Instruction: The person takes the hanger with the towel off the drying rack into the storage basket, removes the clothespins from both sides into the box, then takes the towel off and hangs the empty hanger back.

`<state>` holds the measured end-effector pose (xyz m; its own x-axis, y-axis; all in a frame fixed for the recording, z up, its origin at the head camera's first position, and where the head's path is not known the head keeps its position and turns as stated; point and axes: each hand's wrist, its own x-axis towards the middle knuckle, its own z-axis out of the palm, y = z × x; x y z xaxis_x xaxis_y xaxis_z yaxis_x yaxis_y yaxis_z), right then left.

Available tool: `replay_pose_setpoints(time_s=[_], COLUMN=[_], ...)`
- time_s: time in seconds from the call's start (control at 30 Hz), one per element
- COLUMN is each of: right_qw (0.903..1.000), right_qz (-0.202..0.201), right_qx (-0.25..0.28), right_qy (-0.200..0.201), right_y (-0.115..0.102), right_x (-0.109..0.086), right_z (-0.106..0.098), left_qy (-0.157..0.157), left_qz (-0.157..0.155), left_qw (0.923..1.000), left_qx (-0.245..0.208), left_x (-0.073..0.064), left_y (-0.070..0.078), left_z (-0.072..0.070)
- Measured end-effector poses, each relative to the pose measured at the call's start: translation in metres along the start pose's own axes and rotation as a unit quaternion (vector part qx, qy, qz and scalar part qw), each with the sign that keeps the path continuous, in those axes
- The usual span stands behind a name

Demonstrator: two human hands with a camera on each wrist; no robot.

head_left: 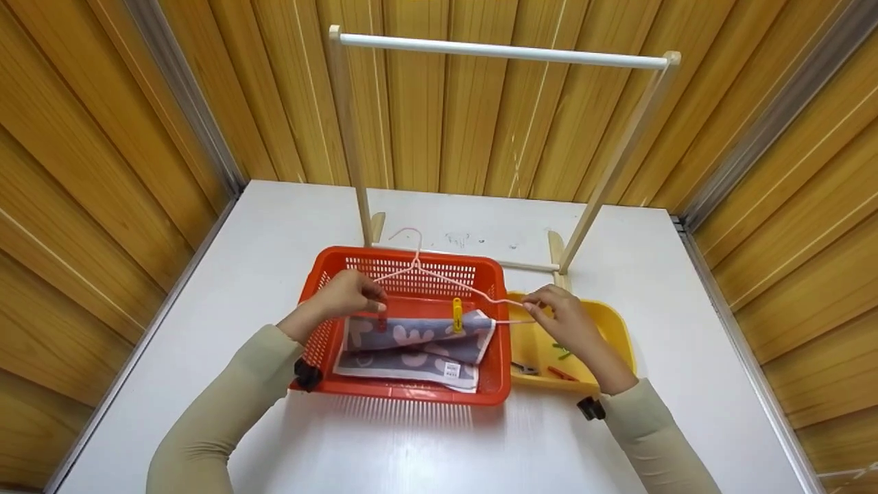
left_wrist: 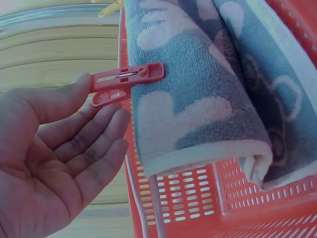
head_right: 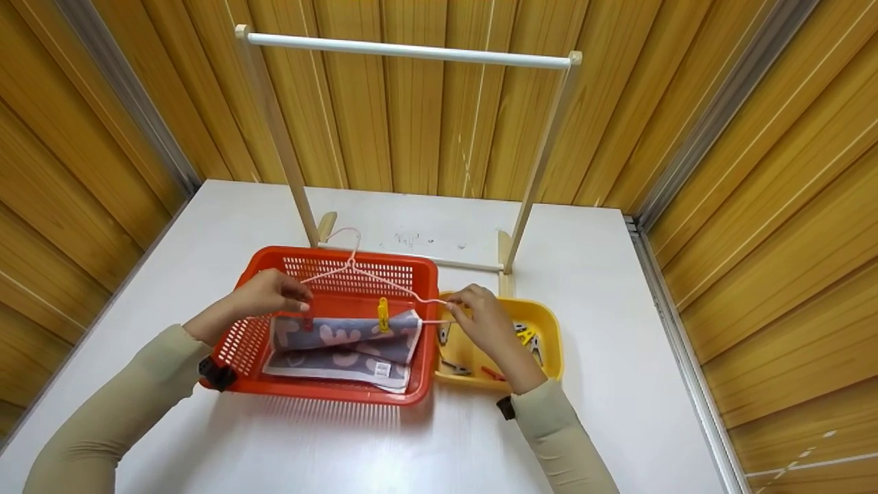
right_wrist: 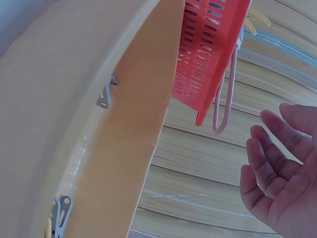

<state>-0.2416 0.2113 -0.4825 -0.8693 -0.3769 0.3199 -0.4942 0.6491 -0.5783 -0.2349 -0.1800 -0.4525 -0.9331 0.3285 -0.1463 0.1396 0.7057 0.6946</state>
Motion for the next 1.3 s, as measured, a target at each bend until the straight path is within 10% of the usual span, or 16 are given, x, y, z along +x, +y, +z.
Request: replay_pose_setpoints(time_s=[1.3], right_qw=[0.9980], right_qz=[0.011], right_qx=[-0.060], right_qy=[-0.017], right_y=[-0.002], right_x=[0.003], right_z=[0.001], left_qy=[0.151], left_qz=[0.054], left_qw=[0.9864], left_qx=[0.037], left_x=[-0.008], left_y=[0.010], left_z=[0.012])
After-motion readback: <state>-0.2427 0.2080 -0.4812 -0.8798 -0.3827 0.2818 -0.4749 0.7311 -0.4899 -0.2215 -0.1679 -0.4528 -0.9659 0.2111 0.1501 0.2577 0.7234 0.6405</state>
